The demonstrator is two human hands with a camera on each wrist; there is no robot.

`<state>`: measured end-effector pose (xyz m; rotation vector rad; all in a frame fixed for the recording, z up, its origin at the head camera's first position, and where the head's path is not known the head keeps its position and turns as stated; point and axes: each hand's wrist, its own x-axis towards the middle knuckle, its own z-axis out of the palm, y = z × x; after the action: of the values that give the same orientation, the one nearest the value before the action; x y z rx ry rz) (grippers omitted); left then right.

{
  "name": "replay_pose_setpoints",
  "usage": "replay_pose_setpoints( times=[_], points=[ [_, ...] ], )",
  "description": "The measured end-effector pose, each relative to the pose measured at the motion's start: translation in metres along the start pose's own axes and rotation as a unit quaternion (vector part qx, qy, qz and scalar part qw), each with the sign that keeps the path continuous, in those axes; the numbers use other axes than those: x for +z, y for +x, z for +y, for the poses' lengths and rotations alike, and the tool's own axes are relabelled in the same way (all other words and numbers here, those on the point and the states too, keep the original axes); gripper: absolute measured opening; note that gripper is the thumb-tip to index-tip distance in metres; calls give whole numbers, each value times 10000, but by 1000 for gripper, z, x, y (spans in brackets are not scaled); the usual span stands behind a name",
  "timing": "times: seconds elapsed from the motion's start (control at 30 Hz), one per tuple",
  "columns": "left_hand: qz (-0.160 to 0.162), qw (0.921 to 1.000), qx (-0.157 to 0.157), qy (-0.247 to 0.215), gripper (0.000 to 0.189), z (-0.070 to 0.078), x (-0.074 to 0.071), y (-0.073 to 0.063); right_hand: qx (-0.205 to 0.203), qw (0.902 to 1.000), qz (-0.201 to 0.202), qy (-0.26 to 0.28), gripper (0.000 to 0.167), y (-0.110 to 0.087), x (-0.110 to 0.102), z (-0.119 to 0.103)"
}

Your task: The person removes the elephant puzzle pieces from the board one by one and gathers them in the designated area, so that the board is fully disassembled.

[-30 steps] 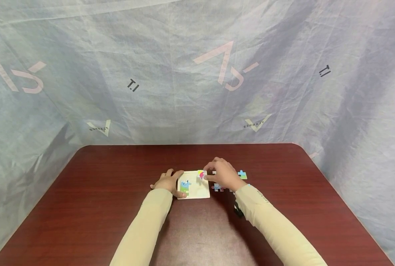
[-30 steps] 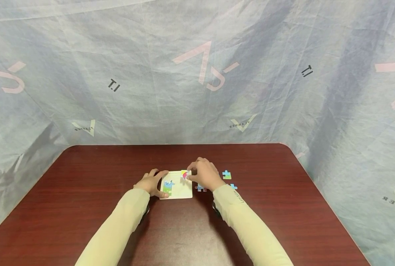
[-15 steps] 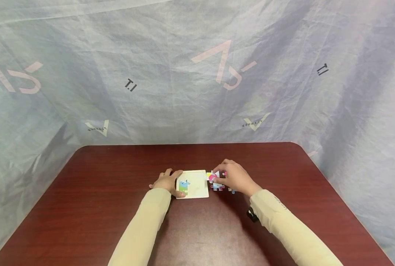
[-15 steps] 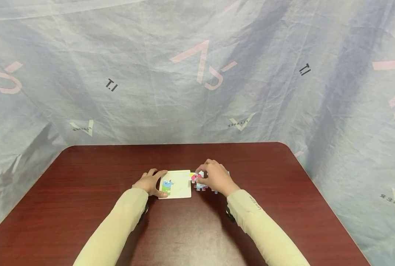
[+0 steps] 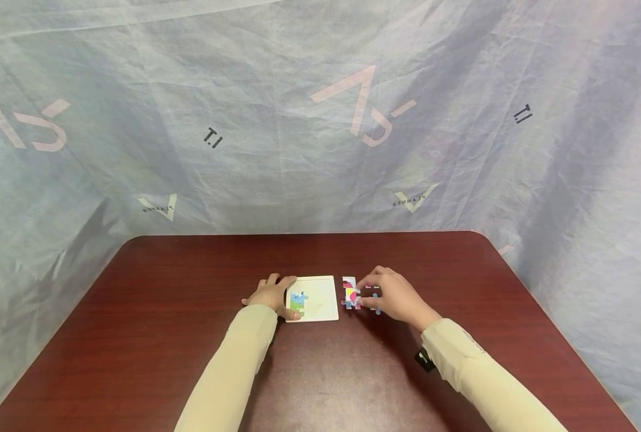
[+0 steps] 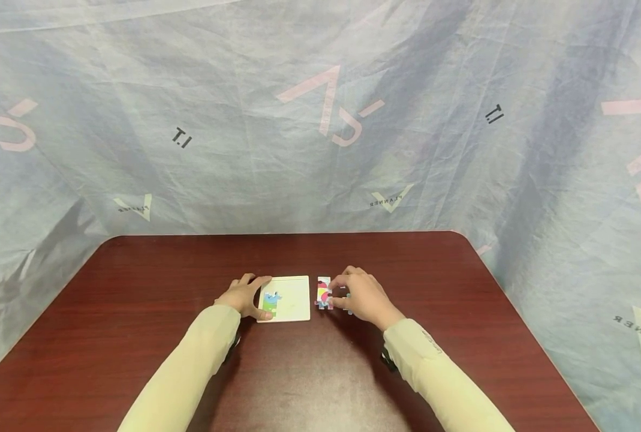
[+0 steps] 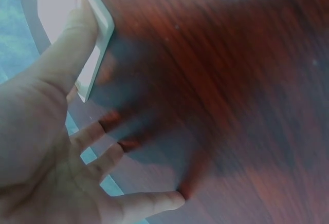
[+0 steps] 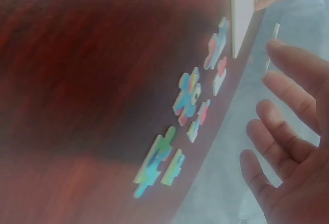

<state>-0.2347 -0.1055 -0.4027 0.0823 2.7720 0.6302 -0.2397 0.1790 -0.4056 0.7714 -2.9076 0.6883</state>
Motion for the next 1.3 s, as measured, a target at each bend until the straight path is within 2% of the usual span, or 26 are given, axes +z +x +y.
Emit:
replay_pose_setpoints(
  times=[0.17, 0.43, 0.6, 0.63, 0.77, 1.03, 1.3],
  points=[
    [13, 10000, -21, -76, 88, -1, 1, 1, -7, 10000, -23, -8, 21, -6, 5, 4],
    [21, 9999, -78, -124, 88, 4, -4, -4, -152, 9996, -248, -50, 21, -19, 17, 5],
    [15, 9998, -109, -144, 89, 0, 1, 4, -203, 9991, -360, 6, 21, -26, 22, 5],
    [79, 9999, -44, -100, 91, -6, 6, 10, -209, 9991, -379, -11, 21, -27, 23, 5],
    [75, 9999, -43, -89, 91, -7, 7, 12, -222, 9988, -432, -77, 18, -30, 26, 5],
    [74, 9999, -2, -123, 87, 4, -6, -7, -350, 9988, -318, -147, 19, -32, 29, 5],
    [114, 9999, 9, -76, 86, 5, -5, -9, -308, 9991, -259, -111, 21, -33, 28, 5]
  ],
)
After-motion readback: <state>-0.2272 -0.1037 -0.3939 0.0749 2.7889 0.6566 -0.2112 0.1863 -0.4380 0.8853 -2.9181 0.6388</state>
